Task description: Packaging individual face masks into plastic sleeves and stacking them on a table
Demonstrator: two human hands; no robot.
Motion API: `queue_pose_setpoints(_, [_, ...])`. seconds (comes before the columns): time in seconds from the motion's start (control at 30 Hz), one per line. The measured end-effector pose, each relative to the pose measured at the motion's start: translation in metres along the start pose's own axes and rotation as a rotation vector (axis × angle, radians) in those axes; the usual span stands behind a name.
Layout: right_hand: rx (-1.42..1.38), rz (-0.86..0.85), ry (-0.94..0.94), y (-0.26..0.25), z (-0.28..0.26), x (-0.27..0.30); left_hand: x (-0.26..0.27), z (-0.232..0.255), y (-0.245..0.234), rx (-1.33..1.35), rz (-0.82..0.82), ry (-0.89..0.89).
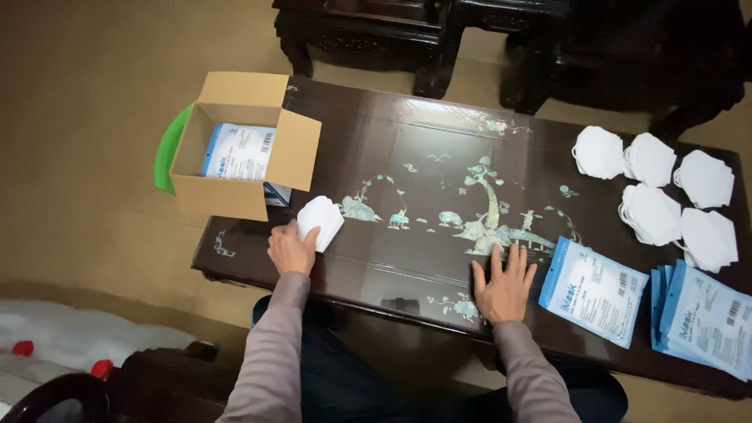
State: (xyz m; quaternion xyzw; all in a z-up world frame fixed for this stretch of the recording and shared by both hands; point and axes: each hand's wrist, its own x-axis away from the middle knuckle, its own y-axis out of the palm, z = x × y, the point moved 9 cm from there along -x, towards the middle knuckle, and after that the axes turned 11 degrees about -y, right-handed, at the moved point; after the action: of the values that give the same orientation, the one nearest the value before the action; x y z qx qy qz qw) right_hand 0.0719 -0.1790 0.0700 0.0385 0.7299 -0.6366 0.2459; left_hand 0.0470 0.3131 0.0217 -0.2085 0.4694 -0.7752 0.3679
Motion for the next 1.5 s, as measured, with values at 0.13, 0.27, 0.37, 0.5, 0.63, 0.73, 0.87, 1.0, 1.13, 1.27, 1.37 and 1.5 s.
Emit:
queue_pose_setpoints(0.13, [0.016, -0.039, 0.029, 0.000, 0.000, -0.002, 0.000, -0.002, 0.002, 0.007, -0.031, -0.010])
queue_pose_setpoints(0.27, [0.001, -0.072, 0.060, 0.000, 0.000, -0.004, 0.001, 0.001, -0.002, 0.046, -0.048, -0.072])
queue_pose_setpoints(0.37, [-0.025, -0.089, 0.072, 0.003, 0.002, -0.002, 0.005, 0.009, -0.016, 0.072, -0.103, -0.103])
queue_pose_setpoints(0.5, [-0.033, -0.096, 0.075, 0.002, 0.003, -0.004, 0.010, 0.021, -0.033, 0.130, -0.097, -0.078])
queue_pose_setpoints(0.63, [-0.052, -0.081, 0.080, 0.004, 0.003, -0.002, 0.008, 0.007, -0.007, 0.160, 0.022, 0.000])
queue_pose_setpoints(0.73, [-0.007, -0.100, 0.084, 0.005, 0.005, -0.002, 0.019, 0.014, -0.017, 0.337, 0.152, 0.127])
queue_pose_setpoints(0.87, [-0.391, -0.088, 0.223, 0.006, 0.018, -0.009, 0.047, 0.049, -0.016, 0.915, -0.275, -0.139])
queue_pose_setpoints(1.0, [-1.212, -0.082, 0.487, -0.014, -0.019, -0.030, 0.109, 0.118, 0.002, 1.114, -0.733, -0.258])
queue_pose_setpoints(1.13, [-1.534, -0.201, 0.512, -0.005, -0.047, -0.031, 0.146, 0.154, 0.047, 1.059, -0.965, -0.225])
queue_pose_setpoints(1.27, [-1.586, -0.355, 0.789, 0.063, -0.037, -0.002, 0.176, 0.166, 0.095, 1.039, -1.091, -0.377])
queue_pose_setpoints(1.37, [-1.610, -0.379, 0.995, 0.103, -0.025, 0.017, 0.193, 0.149, 0.177, 0.982, -1.146, -0.442])
queue_pose_setpoints(1.5, [-1.612, -0.372, 1.066, 0.113, -0.022, 0.022, 0.194, 0.137, 0.214, 0.937, -1.094, -0.466])
